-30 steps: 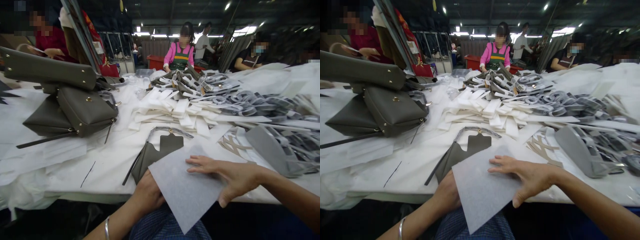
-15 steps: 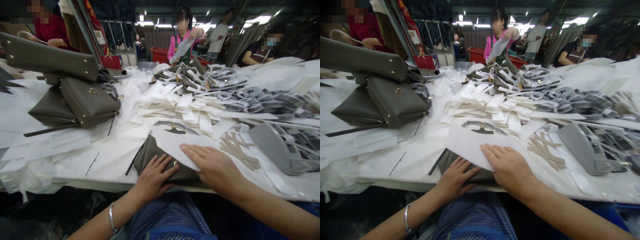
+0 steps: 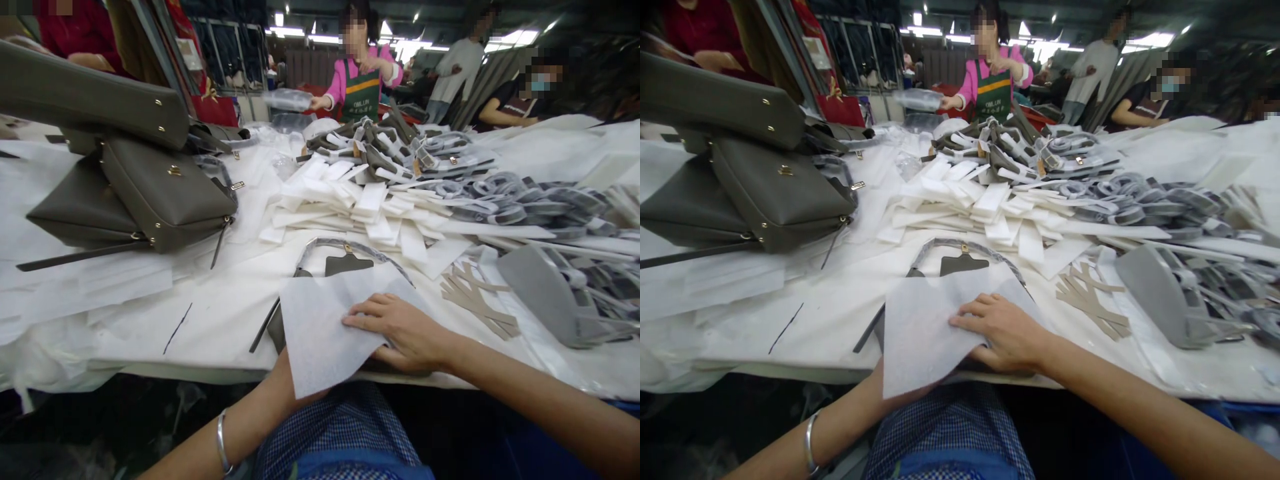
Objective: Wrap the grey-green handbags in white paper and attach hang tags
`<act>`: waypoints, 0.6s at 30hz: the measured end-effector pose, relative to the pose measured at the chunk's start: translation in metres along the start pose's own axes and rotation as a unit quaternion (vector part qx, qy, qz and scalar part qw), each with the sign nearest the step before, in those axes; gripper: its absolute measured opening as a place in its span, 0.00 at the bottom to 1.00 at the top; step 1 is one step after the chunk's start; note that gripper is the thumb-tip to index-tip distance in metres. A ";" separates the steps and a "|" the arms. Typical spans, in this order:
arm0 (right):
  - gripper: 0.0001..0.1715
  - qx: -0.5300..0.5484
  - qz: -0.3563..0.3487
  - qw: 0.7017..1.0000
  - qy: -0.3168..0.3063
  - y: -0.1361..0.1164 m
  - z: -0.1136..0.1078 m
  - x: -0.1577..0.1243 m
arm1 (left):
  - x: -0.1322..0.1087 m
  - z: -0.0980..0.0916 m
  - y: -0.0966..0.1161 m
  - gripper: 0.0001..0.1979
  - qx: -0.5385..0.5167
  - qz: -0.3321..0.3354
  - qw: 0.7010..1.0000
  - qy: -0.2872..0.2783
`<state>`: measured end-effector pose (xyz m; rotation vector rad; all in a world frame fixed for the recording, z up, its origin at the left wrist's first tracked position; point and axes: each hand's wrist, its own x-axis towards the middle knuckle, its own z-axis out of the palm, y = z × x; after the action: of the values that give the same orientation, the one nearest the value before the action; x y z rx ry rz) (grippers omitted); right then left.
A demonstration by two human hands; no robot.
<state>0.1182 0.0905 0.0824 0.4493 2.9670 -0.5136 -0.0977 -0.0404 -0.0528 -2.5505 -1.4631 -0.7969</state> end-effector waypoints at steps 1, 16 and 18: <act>0.33 -0.008 0.002 1.000 0.012 0.001 0.008 0.000 | 0.001 -0.004 0.001 0.26 0.005 -0.005 1.000 0.002; 0.51 -0.047 0.086 0.993 0.063 -0.015 0.057 -0.007 | 0.003 -0.020 0.012 0.27 0.055 -0.041 0.996 -0.051; 0.52 -0.038 0.084 0.994 0.060 -0.016 0.058 -0.007 | 0.003 -0.021 0.012 0.28 0.070 -0.037 0.996 -0.041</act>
<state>0.1230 0.0546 0.0344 0.7381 3.0107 -0.3674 -0.0948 -0.0514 -0.0317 -2.4665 -1.5848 -0.5811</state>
